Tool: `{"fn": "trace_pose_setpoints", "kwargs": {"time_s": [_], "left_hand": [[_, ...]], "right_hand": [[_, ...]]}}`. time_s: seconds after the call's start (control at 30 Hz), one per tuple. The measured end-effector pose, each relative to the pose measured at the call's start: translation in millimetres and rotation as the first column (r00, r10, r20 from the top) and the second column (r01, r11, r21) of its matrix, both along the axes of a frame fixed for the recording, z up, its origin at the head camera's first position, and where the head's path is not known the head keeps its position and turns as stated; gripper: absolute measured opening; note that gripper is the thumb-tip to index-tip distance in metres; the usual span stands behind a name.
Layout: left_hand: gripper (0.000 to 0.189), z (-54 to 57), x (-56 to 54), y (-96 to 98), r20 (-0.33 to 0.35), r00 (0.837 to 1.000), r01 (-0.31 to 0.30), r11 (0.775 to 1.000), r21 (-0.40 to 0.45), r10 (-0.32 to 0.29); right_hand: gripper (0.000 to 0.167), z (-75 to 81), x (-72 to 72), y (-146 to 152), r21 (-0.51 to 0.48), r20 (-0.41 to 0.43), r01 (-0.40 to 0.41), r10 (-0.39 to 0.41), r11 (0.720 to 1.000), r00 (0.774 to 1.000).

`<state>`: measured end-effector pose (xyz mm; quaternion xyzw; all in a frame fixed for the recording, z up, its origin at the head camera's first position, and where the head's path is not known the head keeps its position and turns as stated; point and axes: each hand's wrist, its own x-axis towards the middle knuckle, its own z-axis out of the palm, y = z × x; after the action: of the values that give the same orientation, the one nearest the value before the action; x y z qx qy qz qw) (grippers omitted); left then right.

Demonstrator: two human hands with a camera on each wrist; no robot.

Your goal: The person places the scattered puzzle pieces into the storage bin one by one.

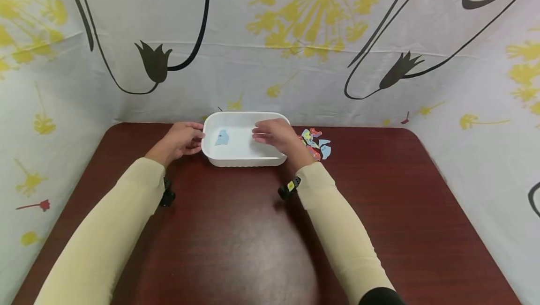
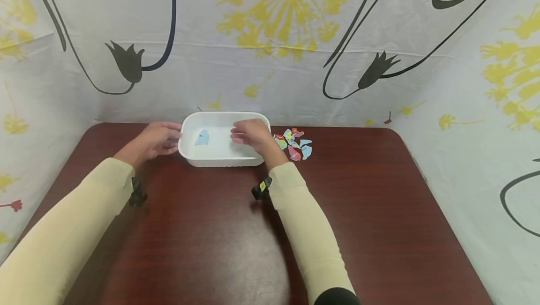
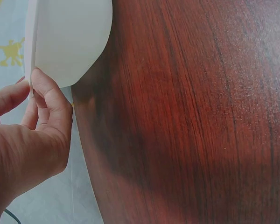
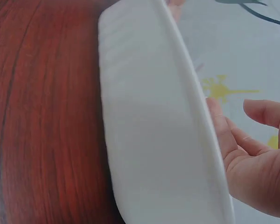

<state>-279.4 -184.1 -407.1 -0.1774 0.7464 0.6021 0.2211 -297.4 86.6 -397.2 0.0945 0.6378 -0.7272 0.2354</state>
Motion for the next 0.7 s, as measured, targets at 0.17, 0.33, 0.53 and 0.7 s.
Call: {"fn": "trace_pose_setpoints", "kwargs": {"time_s": [0.17,0.33,0.53,0.7], "left_hand": [[0.043,-0.7,0.1,0.0,-0.002,1.0,-0.004,1.0,0.01,0.004],[0.043,-0.6,0.3,0.8,0.0,1.0,-0.003,1.0,0.008,0.003],[0.045,-0.2,0.3,1.5,0.001,1.0,-0.018,1.0,0.004,0.018],[0.045,1.0,0.5,0.2,0.0,1.0,-0.01,1.0,0.003,0.01]], "right_hand": [[0.046,-1.2,3.2,18.1,-0.077,-0.03,0.013,-0.016,0.997,0.999],[0.048,-2.5,6.2,35.8,-0.103,-0.033,0.047,-0.051,0.994,0.998],[0.05,-1.5,3.8,57.2,-0.141,-0.053,0.093,-0.102,0.986,0.993],[0.049,-0.6,0.3,74.0,-0.157,-0.05,0.155,-0.164,0.975,0.985]]}}
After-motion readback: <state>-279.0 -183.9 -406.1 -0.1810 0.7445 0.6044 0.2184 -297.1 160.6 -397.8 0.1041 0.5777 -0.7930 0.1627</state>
